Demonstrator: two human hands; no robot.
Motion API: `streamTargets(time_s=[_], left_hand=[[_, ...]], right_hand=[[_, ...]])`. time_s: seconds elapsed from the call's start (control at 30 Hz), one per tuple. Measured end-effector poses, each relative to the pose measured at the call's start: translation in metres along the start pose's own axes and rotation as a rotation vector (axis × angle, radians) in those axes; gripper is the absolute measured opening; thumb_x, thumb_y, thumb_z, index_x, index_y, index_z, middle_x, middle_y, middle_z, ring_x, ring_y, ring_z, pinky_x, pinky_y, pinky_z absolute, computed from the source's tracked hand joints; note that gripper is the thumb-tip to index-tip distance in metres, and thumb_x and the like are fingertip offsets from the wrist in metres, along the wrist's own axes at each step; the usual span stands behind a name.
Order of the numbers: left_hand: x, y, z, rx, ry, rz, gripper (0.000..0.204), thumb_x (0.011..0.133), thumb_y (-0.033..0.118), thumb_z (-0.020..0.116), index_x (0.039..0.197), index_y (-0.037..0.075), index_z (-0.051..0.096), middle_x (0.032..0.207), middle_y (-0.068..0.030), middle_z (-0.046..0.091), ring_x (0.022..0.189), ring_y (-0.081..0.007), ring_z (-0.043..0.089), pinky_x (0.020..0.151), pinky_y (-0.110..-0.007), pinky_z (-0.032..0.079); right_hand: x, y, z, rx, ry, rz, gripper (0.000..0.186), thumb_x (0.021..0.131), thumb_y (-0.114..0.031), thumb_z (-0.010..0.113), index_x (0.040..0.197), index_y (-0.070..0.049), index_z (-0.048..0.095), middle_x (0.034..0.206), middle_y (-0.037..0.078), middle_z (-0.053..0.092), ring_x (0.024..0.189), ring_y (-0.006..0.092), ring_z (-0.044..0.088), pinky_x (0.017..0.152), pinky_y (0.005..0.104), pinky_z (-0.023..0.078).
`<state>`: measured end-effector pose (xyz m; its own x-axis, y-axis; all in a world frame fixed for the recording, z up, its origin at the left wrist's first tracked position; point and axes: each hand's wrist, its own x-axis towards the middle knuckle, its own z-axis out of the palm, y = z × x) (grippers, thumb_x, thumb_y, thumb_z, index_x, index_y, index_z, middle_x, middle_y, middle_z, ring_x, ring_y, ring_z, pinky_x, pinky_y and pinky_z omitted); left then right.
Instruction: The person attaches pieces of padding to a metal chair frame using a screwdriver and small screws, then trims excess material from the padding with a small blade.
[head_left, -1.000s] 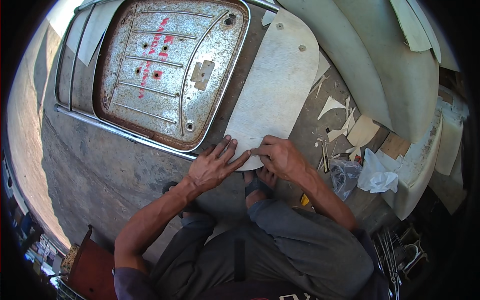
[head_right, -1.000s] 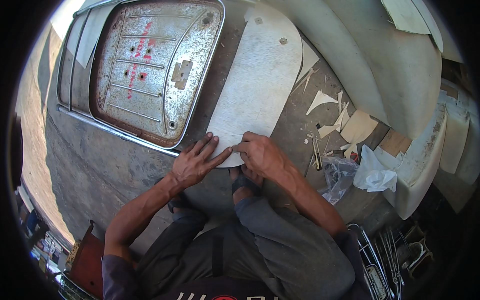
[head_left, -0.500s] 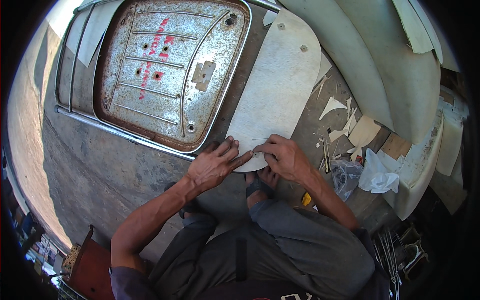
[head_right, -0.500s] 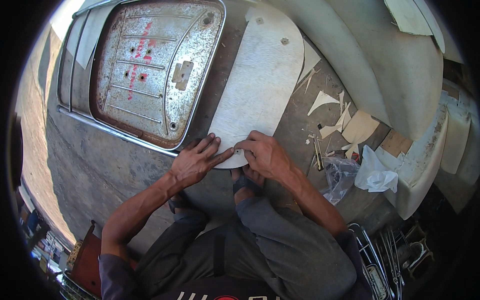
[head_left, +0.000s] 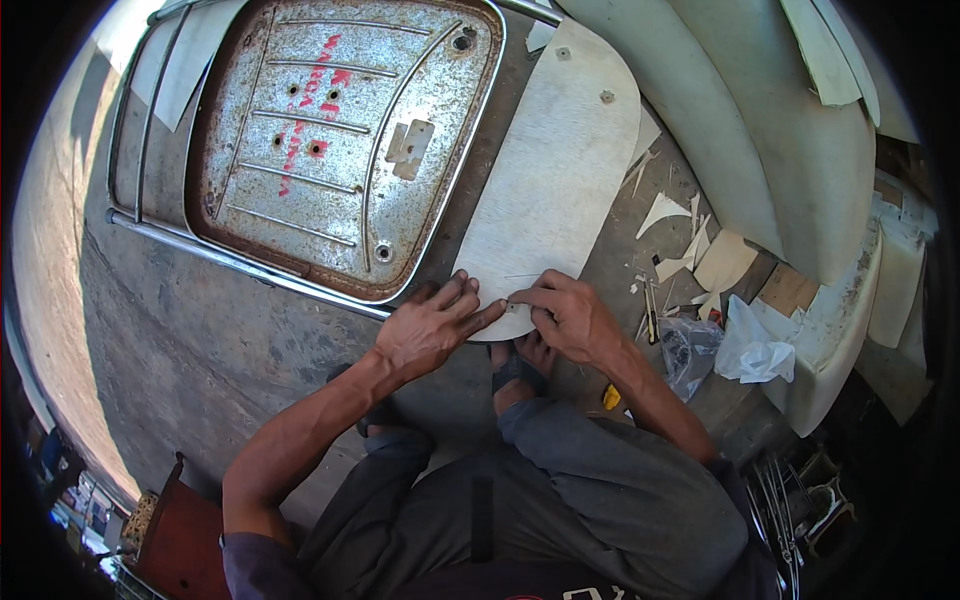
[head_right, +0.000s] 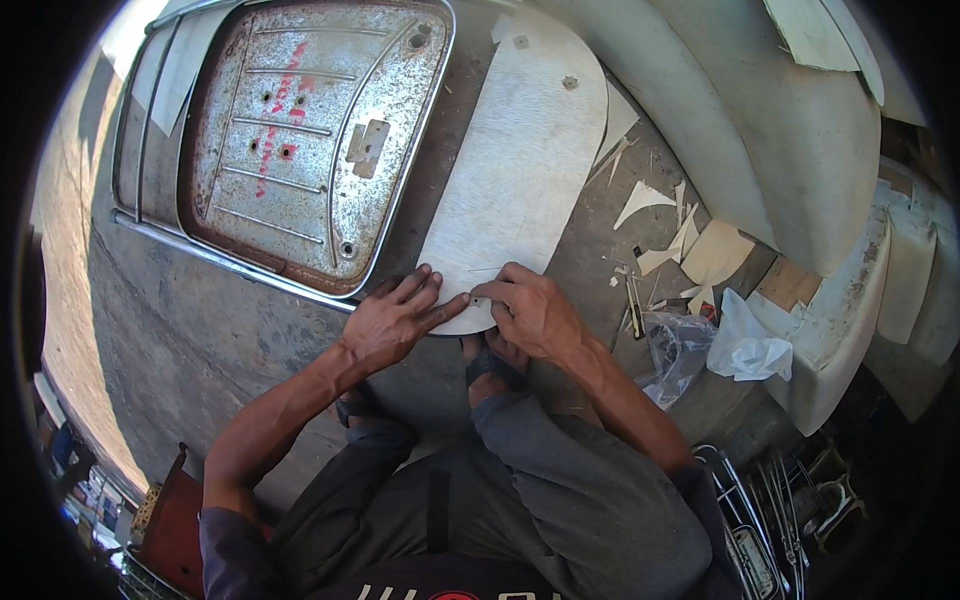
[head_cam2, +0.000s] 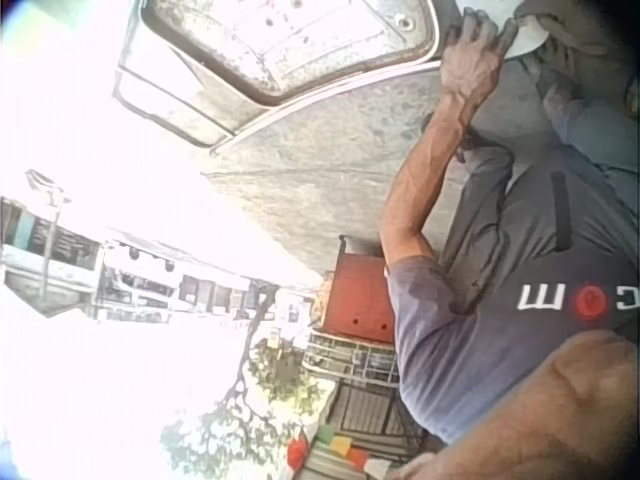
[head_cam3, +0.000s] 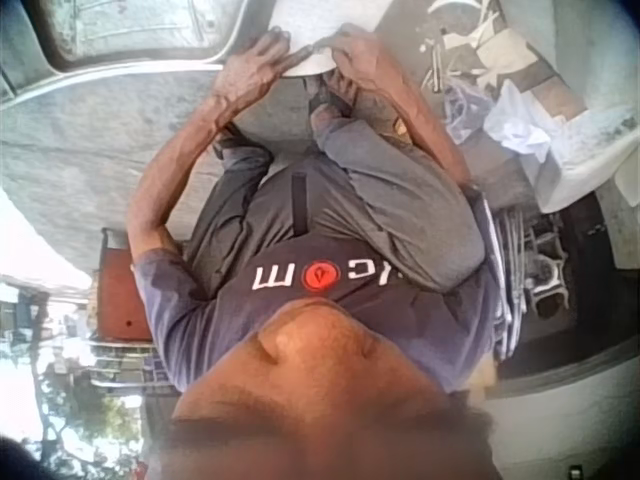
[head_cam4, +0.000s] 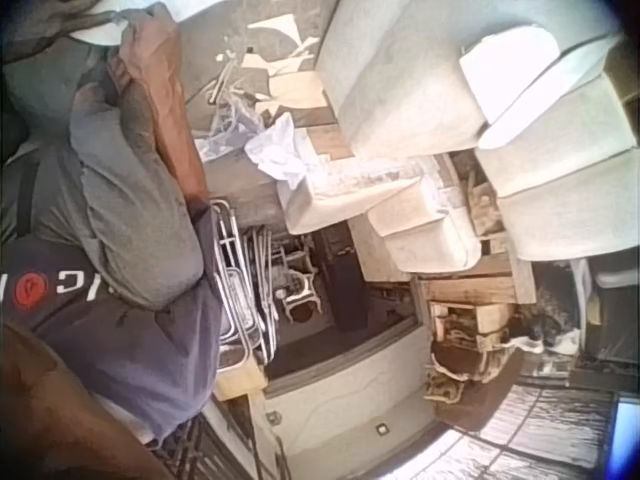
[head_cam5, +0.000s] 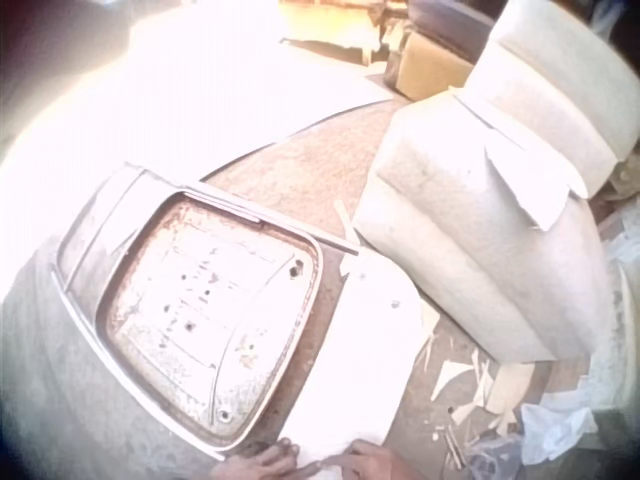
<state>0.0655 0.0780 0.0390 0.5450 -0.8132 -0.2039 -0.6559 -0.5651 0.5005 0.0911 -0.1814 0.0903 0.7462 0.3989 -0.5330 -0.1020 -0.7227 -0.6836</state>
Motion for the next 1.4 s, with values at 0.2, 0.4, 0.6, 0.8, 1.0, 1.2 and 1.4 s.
streamTargets(time_s=[0.2,0.4,0.6,0.8,1.0,1.2,1.4], left_hand=[[0.0,0.001,-0.003,-0.024,-0.016,-0.013,0.064,0.099,0.017,0.056,0.16,0.027,0.04,0.146,-0.0159,0.051,0.142,-0.0331,0.047,0.105,-0.044,0.053],[0.0,0.002,-0.006,-0.096,-0.05,-0.044,0.071,0.095,0.008,0.057,0.16,0.03,0.04,0.151,-0.0159,0.052,0.145,-0.034,0.046,0.108,-0.045,0.051],[-0.002,0.001,0.0,-0.025,-0.004,-0.04,0.08,0.086,0.006,0.063,0.159,0.03,0.043,0.147,-0.0151,0.054,0.142,-0.0344,0.049,0.108,-0.044,0.051],[-0.001,0.002,0.001,-0.009,0.025,-0.041,0.085,0.079,0.005,0.07,0.157,0.031,0.047,0.146,-0.0154,0.056,0.141,-0.0342,0.05,0.107,-0.044,0.052],[0.004,0.005,0.0,0.0,0.034,-0.056,0.081,0.078,0.004,0.07,0.153,0.029,0.052,0.146,-0.0165,0.056,0.139,-0.035,0.052,0.105,-0.045,0.053],[0.002,0.008,0.0,0.025,0.064,-0.049,0.079,0.079,0.002,0.069,0.152,0.028,0.053,0.144,-0.0161,0.058,0.138,-0.0353,0.052,0.102,-0.045,0.056],[0.003,0.013,-0.009,0.035,-0.048,-0.097,0.074,0.092,0.006,0.058,0.159,0.032,0.043,0.148,-0.0149,0.053,0.144,-0.0333,0.047,0.104,-0.046,0.054]], right_hand=[[-0.003,-0.005,0.003,-0.029,0.035,-0.009,0.033,0.089,-0.002,0.06,0.119,-0.007,0.074,0.097,0.016,0.066,0.084,0.0353,0.069,0.077,0.0437,0.056],[-0.005,-0.006,0.006,-0.007,0.074,-0.01,0.033,0.09,-0.001,0.061,0.12,-0.006,0.073,0.094,0.016,0.066,0.082,0.0342,0.068,0.075,0.0427,0.056],[-0.012,-0.002,0.02,-0.024,0.132,-0.072,0.023,0.092,-0.005,0.065,0.113,-0.005,0.072,0.098,0.015,0.063,0.086,0.0353,0.068,0.077,0.043,0.056],[-0.004,-0.002,0.022,-0.103,0.121,0.002,0.018,0.09,-0.016,0.069,0.103,-0.004,0.069,0.098,0.013,0.064,0.091,0.0365,0.068,0.082,0.0453,0.056],[-0.004,0.001,0.034,-0.197,0.238,-0.089,0.016,0.089,-0.018,0.069,0.099,-0.005,0.068,0.096,0.012,0.066,0.087,0.0359,0.07,0.074,0.0483,0.058],[-0.01,0.006,0.04,-0.182,0.342,-0.161,0.015,0.089,-0.017,0.07,0.097,-0.005,0.067,0.089,0.013,0.067,0.081,0.0343,0.071,0.07,0.0463,0.058],[-0.043,0.047,0.012,0.135,0.597,0.119,0.018,0.09,-0.021,0.071,0.096,-0.004,0.073,0.088,0.012,0.072,0.075,0.0292,0.071,0.068,0.0392,0.056]])
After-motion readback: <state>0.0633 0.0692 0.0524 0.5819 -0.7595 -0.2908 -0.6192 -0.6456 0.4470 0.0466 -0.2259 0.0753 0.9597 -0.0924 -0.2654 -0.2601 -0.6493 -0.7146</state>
